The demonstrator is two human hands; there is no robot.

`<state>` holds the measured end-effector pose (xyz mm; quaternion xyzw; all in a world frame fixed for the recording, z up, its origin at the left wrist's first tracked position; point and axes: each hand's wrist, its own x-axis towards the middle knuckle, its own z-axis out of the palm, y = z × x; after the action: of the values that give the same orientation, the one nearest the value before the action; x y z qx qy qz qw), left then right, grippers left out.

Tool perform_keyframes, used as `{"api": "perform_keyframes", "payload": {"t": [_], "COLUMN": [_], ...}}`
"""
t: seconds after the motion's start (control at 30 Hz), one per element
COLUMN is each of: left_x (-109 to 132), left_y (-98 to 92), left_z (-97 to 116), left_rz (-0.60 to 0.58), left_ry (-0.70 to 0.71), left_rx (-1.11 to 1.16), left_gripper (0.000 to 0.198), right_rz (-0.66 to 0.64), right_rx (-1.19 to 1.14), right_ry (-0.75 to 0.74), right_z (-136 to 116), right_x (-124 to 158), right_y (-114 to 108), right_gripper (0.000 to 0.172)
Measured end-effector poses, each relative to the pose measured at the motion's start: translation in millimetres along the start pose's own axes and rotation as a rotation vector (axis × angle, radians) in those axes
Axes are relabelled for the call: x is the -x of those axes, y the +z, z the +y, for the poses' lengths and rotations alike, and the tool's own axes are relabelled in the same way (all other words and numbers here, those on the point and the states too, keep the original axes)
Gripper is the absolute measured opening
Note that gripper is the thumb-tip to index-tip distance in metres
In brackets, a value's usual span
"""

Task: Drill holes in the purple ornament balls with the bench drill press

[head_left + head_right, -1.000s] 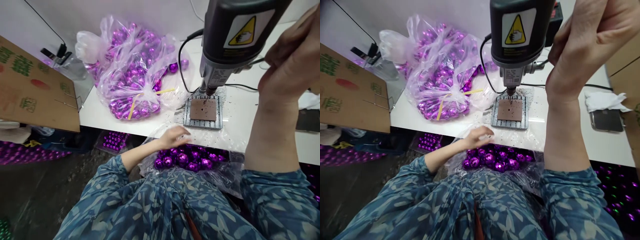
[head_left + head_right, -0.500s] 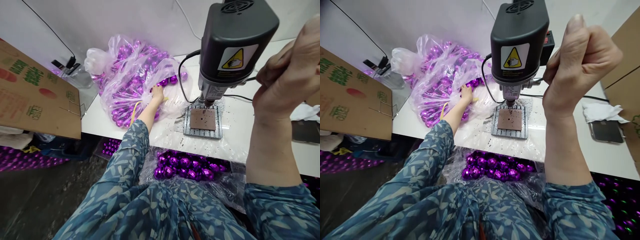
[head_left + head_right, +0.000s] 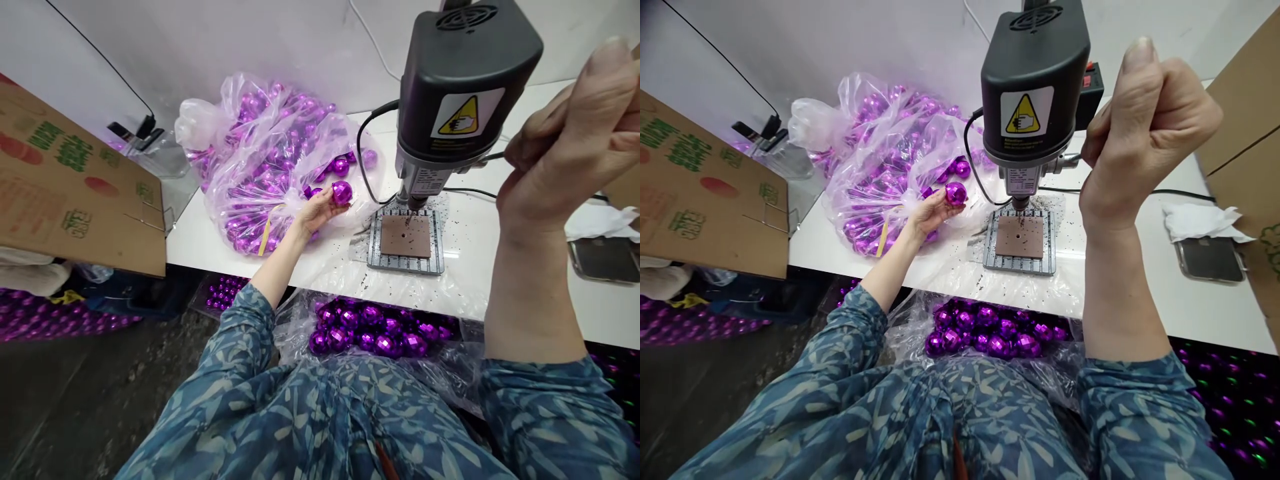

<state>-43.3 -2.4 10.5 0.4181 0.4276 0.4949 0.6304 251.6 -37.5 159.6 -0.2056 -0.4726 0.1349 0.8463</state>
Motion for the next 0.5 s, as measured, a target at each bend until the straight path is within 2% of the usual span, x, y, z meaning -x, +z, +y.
{"api": "perform_keyframes", "payload": {"t": [0.1, 0.23, 0.37, 0.5], "left_x": [20.5, 33.1, 35.2, 27.1], "left_y": [12.7, 32.9, 49.8, 66.0], "left_z": [-6.6, -21.1, -44.1, -65.8], "left_rz": [-0.042, -0.014, -0.026, -0.011], "left_ry": [-0.061, -0.013, -0.018, -0.032], "left_rx": [0.058, 0.082, 0.051, 0.056], "left_gripper": [0.041, 0.044, 0.037, 0.037], "right_rz": [0.002, -0.007, 0.005, -0.002], "right_rx": [-0.004, -0.001, 0.0, 0.032], "right_ry": [-0.009, -0.01, -0.044, -0.036], "right_z": [0.1, 1.4, 5.4, 7.5], "right_x": [-0.3, -0.2, 0.1, 1.2], "right_y": [0.6, 0.4, 0.0, -1.2], "right_gripper": [0.069, 0.07, 0.071, 0.07]}}
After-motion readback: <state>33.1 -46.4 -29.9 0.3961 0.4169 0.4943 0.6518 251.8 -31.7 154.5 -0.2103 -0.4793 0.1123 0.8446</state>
